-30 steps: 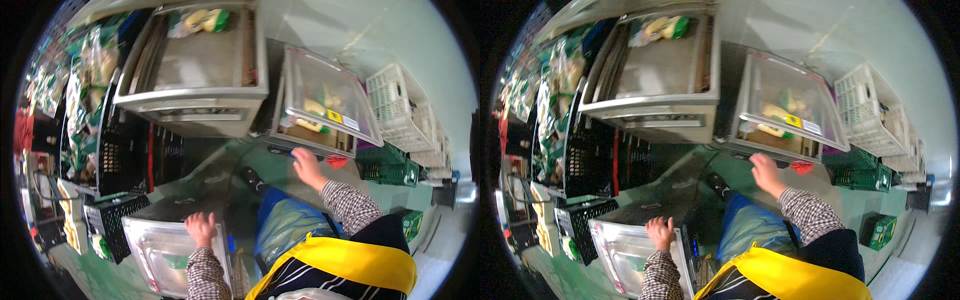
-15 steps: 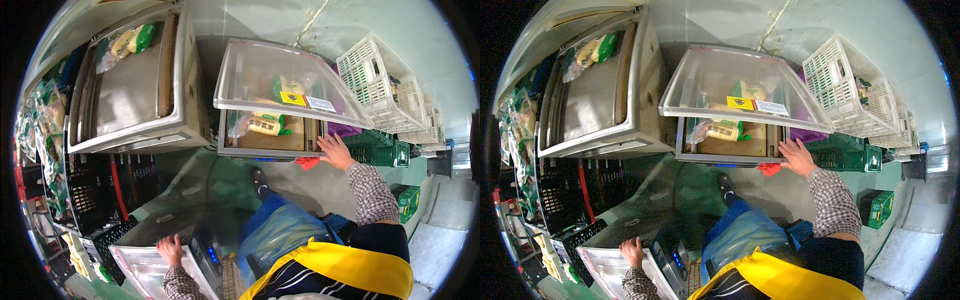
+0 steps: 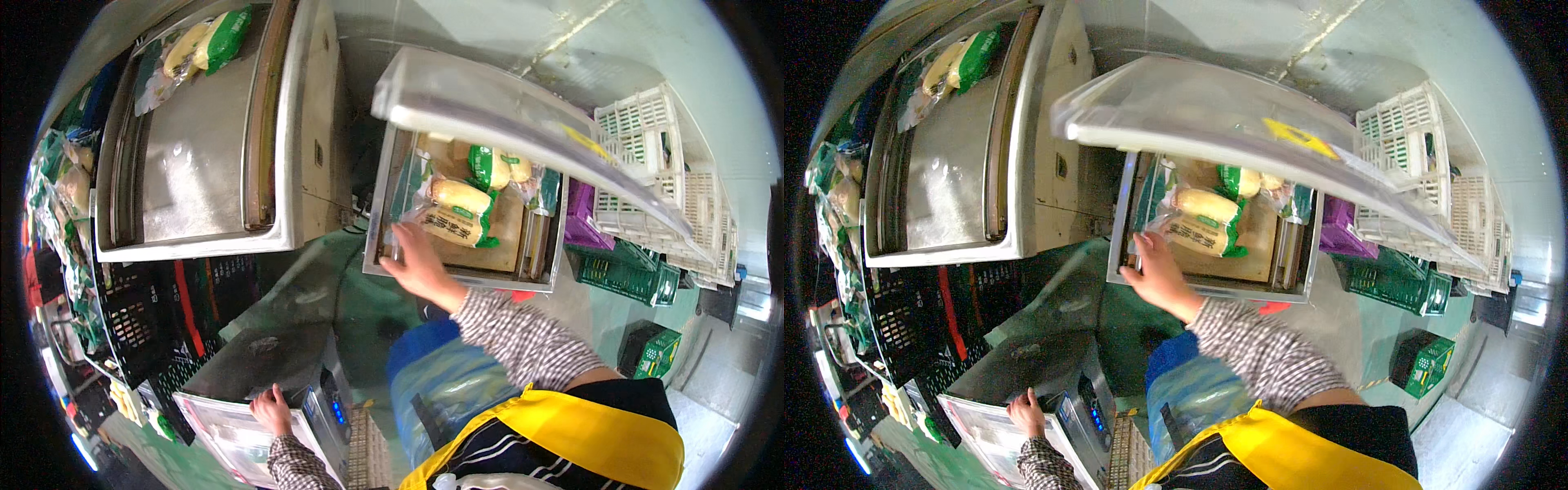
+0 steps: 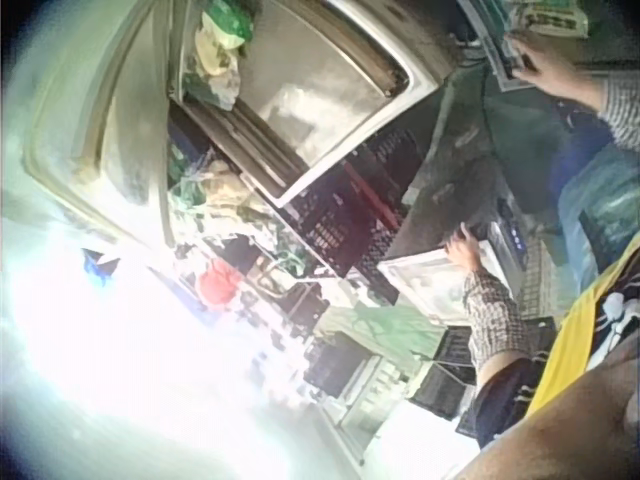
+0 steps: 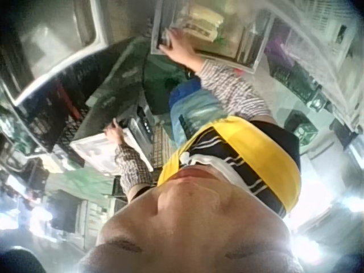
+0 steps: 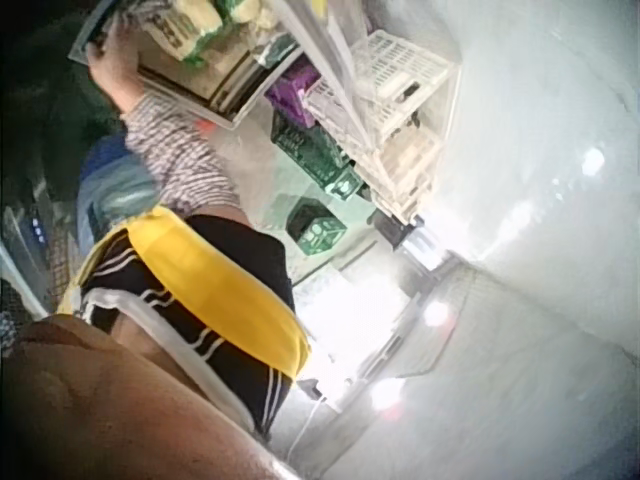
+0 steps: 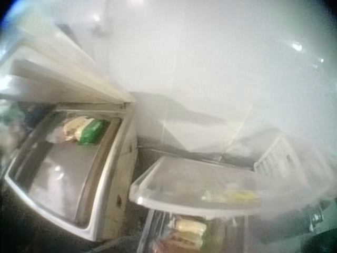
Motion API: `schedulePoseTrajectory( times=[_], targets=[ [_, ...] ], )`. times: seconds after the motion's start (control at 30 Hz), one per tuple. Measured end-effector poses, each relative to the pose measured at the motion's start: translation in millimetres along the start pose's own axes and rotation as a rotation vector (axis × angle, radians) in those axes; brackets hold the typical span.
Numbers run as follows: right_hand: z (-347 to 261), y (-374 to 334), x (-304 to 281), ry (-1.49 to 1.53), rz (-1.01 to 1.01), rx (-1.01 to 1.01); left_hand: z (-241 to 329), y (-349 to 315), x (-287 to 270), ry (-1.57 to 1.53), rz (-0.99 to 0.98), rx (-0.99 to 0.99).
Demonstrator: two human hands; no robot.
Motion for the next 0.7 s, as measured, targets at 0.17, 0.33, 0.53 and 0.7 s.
schedulePoseTrajectory(
  times=[0.17,0.33,0.53,0.7],
  targets=[
    [-21,-11,32,-0.041,0.282,0.103,-5,-2,0,0.046,-0.173,-0.075],
    [-13,8,27,0.002,0.3,0.084,2,11,-10,-0.065,-0.142,-0.182],
    [-21,29,-10,0.208,-0.069,0.228,1,10,-16,-0.042,-0.111,-0.243],
    [61,84,-91,-0.345,0.121,-0.161,-3,1,7,-0.069,-0.149,-0.114]
  ],
)
Point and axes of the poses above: each hand's wrist, its own y-axis towards the middle knuckle, its own x-axis out of the palm, z = x × y, the point moved 4 cm from there along y, towards the middle knuckle, and after that the axes turned 15 degrees about z, right-handed, at the moved point
